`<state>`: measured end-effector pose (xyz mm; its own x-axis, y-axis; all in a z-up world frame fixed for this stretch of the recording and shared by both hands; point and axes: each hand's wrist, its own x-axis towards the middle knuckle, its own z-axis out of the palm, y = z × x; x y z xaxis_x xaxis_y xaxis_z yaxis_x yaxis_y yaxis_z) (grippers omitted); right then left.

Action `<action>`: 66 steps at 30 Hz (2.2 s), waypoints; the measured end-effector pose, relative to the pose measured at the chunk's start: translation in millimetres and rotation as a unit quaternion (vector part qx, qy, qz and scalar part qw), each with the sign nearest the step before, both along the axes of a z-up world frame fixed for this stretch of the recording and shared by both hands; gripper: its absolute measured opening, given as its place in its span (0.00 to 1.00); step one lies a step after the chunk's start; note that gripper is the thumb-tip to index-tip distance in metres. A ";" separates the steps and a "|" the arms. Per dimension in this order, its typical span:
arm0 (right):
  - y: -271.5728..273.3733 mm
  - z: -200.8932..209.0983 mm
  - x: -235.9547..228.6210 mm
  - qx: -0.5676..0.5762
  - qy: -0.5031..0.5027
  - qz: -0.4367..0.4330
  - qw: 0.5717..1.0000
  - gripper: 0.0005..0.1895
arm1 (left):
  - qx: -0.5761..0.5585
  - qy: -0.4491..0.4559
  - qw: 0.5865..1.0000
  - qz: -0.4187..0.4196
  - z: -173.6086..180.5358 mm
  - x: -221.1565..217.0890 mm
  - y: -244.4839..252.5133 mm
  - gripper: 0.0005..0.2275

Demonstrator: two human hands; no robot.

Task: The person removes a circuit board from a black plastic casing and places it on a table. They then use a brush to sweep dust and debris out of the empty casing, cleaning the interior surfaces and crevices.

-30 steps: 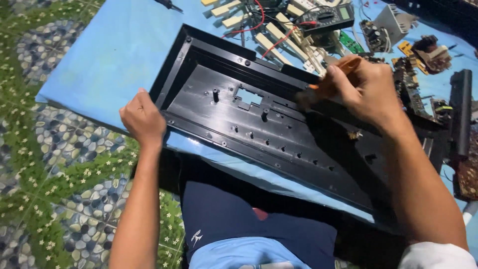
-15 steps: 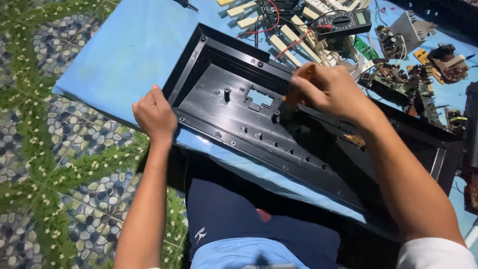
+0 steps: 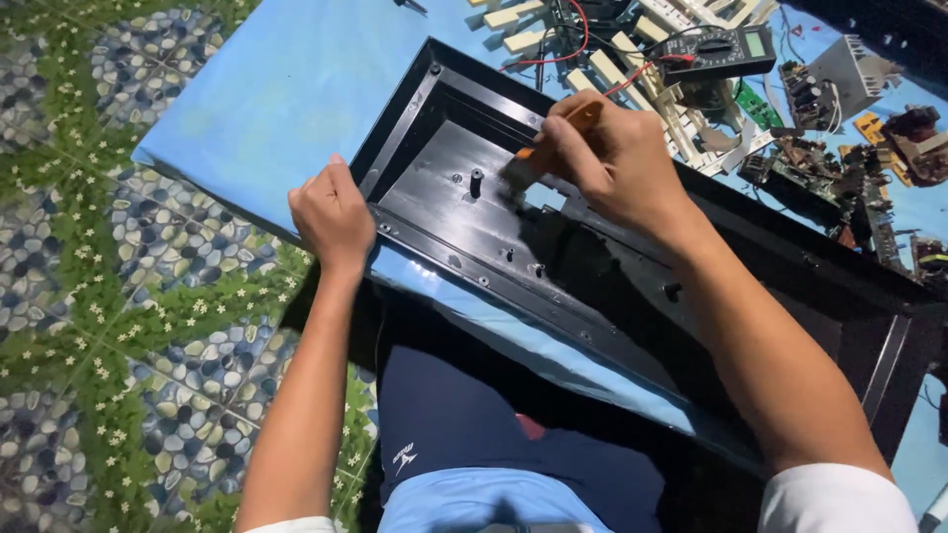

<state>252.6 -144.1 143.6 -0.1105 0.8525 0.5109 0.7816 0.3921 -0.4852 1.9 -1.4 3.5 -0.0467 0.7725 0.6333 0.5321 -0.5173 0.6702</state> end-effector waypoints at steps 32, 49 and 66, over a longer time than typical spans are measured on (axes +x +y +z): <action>27.9 -8.6 -9.4 0.051 -0.100 -0.045 0.993 0.06 | -0.027 -0.010 1.000 0.011 -4.7 0.1 2.4 0.26; 7.4 8.5 16.3 0.007 -0.078 -0.076 0.994 0.08 | 0.004 0.002 1.000 0.014 -2.7 1.7 2.9 0.25; 0.1 -22.2 52.0 0.014 -0.102 -0.043 0.994 0.03 | -0.016 0.007 1.000 0.008 -13.3 -2.8 9.3 0.26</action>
<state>304.6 -144.0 121.4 -0.1427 0.8486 0.5094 0.8936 0.3318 -0.3025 -0.9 7.9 -9.8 -0.0508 0.7917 0.6088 0.5499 -0.4867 0.6788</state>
